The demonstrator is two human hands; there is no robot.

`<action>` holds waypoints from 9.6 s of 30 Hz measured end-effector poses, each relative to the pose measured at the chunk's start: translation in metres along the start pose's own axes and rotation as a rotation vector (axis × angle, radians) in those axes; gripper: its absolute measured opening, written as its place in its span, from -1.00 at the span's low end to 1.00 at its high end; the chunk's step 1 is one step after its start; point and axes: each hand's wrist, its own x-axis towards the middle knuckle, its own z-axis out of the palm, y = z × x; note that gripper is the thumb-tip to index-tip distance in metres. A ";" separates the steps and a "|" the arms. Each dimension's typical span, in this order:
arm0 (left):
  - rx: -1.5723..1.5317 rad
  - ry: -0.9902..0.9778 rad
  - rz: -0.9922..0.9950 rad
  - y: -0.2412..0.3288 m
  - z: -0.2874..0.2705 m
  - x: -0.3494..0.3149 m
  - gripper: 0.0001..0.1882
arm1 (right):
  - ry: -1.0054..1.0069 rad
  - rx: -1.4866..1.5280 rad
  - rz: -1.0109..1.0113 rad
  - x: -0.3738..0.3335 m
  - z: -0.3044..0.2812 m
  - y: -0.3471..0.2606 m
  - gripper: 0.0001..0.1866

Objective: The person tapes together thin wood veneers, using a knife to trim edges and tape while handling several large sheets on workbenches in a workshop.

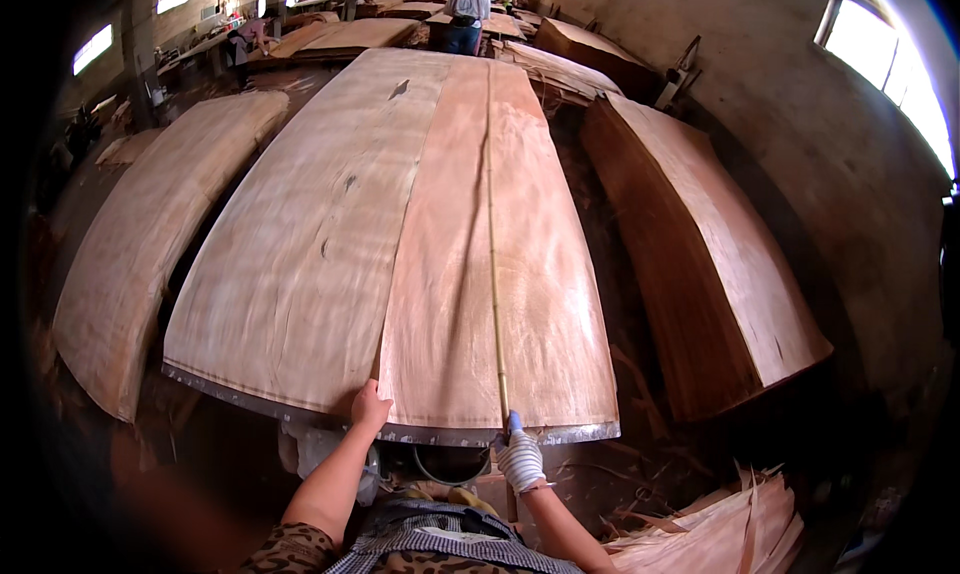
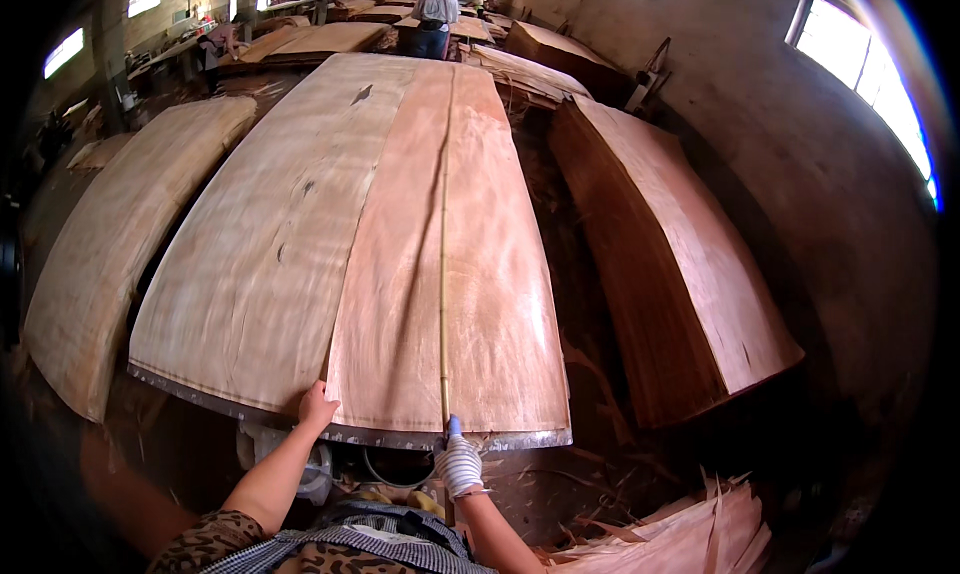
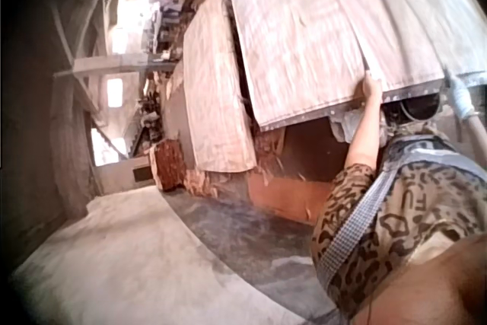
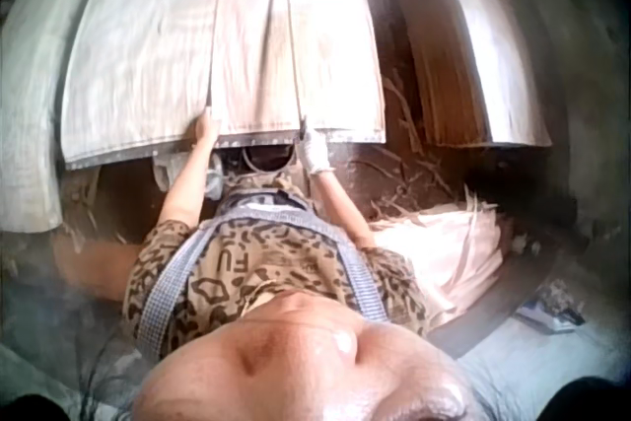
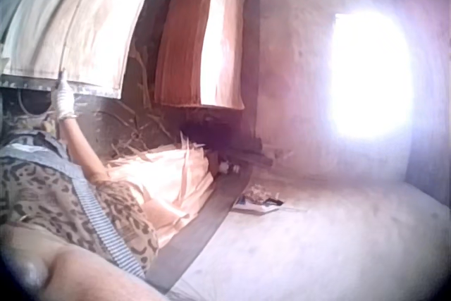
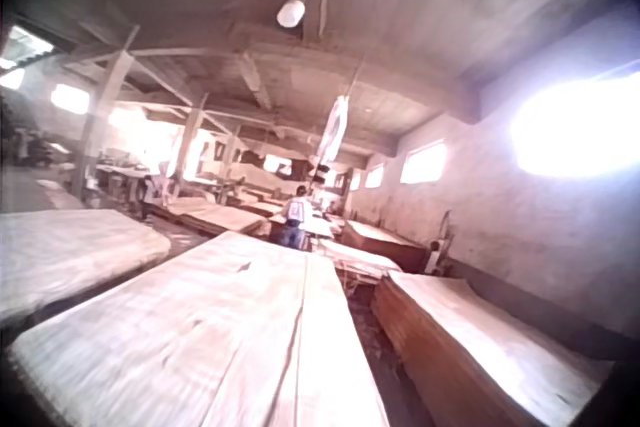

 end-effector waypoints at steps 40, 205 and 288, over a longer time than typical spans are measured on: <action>0.231 -0.174 0.096 -0.023 -0.025 0.003 -0.79 | 0.025 0.063 -0.139 -0.068 0.094 0.011 -0.27; 0.216 0.534 -0.365 0.566 0.312 0.605 -0.85 | -0.899 -0.583 -1.413 1.073 -0.342 0.062 -0.83; 0.387 1.356 -1.576 0.100 0.101 0.026 -0.51 | -0.997 -0.956 -2.399 0.145 0.183 -0.224 -0.63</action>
